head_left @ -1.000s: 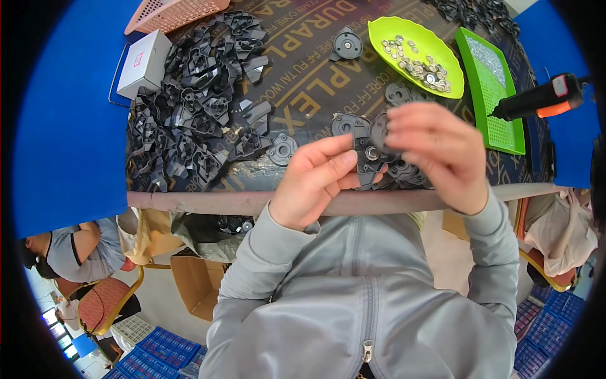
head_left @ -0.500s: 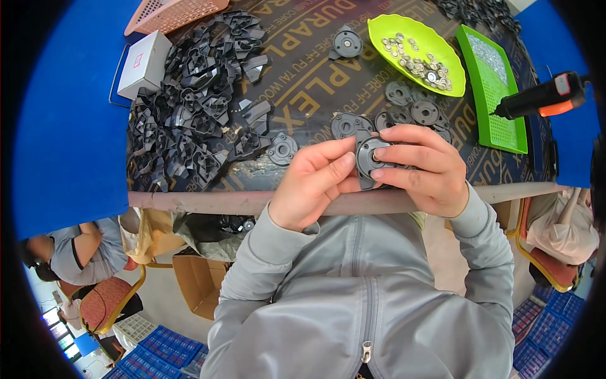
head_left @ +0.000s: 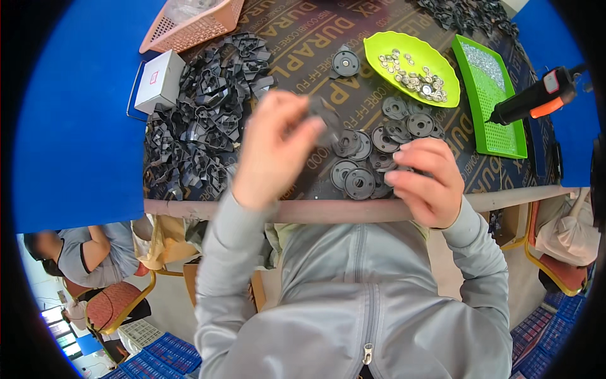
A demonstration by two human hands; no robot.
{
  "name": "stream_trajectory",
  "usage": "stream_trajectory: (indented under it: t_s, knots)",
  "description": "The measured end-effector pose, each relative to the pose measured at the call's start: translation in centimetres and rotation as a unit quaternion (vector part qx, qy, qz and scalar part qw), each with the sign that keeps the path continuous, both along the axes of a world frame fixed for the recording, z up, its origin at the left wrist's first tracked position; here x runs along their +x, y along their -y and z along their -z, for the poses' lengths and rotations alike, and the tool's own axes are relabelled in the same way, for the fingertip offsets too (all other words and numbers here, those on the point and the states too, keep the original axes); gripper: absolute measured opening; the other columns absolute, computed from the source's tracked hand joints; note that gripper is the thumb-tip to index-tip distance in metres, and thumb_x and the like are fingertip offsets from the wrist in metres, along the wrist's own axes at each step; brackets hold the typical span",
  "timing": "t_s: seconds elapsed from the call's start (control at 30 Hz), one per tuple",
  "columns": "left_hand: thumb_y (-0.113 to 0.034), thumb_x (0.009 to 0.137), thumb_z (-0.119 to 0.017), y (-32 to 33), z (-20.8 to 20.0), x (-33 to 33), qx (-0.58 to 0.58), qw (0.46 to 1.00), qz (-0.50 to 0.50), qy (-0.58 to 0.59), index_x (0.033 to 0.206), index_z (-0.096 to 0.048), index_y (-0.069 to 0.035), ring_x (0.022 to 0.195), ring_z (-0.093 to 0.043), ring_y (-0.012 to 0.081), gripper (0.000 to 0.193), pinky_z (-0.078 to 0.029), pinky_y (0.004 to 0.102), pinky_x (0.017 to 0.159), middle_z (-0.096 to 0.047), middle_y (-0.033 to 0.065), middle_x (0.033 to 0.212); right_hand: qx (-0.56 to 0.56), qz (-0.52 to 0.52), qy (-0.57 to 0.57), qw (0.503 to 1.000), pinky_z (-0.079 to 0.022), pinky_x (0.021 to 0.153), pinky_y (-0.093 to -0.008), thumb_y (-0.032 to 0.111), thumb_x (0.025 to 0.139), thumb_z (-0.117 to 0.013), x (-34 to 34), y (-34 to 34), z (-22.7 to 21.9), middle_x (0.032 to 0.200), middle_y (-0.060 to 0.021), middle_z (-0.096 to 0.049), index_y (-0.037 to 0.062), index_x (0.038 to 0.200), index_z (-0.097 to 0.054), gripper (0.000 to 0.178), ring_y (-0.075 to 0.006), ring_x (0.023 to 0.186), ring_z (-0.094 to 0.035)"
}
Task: The recorder is assembling small plastic and metal components using an electric screwdriver at a factory workstation.
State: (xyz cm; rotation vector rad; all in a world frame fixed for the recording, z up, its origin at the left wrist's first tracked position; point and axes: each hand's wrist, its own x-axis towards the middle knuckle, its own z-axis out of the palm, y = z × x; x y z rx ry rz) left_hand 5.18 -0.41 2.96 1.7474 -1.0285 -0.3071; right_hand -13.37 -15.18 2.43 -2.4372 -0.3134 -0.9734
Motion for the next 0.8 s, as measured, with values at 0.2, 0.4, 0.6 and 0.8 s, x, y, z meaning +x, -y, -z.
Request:
stream_trajectory:
  t_s: [0.2, 0.4, 0.6, 0.8]
  knots:
    - [-0.007, 0.071, -0.064, 3.8, 1.2, 6.6, 0.192, 0.966, 0.038, 0.172, 0.101, -0.059, -0.004, 0.07, -0.053, 0.0154, 0.031, -0.044, 0.0265, 0.065, -0.053, 0.0075, 0.075, 0.011, 0.045, 0.008, 0.999, -0.042, 0.07, -0.0336, 0.003, 0.062, -0.067, 0.6, -0.6, 0.5, 0.092, -0.0056, -0.056, 0.0084, 0.088, -0.063, 0.027, -0.0252, 0.084, -0.052]
    - [-0.015, 0.071, -0.064, 6.3, 0.2, 5.6, 0.206, 0.944, 0.001, 0.258, 0.091, -0.062, -0.006, 0.069, -0.058, 0.0245, 0.022, -0.046, 0.0334, 0.064, -0.06, 0.0104, 0.073, 0.012, 0.049, -0.012, 0.999, -0.044, 0.07, -0.0354, -0.001, 0.062, -0.065, 0.4, -0.2, 0.6, 0.09, -0.0077, -0.055, 0.0064, 0.086, -0.062, 0.025, -0.0271, 0.082, -0.052]
    - [-0.033, 0.076, -0.06, 6.6, -1.9, 14.7, 0.362, 0.846, -0.043, 0.39, 0.078, -0.063, -0.002, 0.079, -0.059, 0.0328, 0.03, -0.047, 0.0391, 0.071, -0.061, 0.0176, 0.077, 0.015, 0.026, -0.006, 1.0, -0.043, 0.069, -0.035, -0.001, 0.061, -0.065, 0.7, -0.3, 0.5, 0.089, -0.0076, -0.055, 0.0063, 0.086, -0.062, 0.026, -0.0263, 0.081, -0.052]
    - [-0.045, 0.076, -0.059, 8.6, -1.2, 13.5, 0.483, 0.747, -0.059, 0.453, 0.094, -0.061, -0.001, 0.086, -0.06, 0.0303, 0.048, -0.048, 0.0358, 0.076, -0.062, 0.0169, 0.092, 0.013, 0.025, -0.022, 0.999, -0.042, 0.068, -0.0342, -0.001, 0.062, -0.064, 0.6, -0.3, 0.9, 0.088, -0.0066, -0.056, 0.006, 0.086, -0.062, 0.025, -0.0255, 0.081, -0.052]
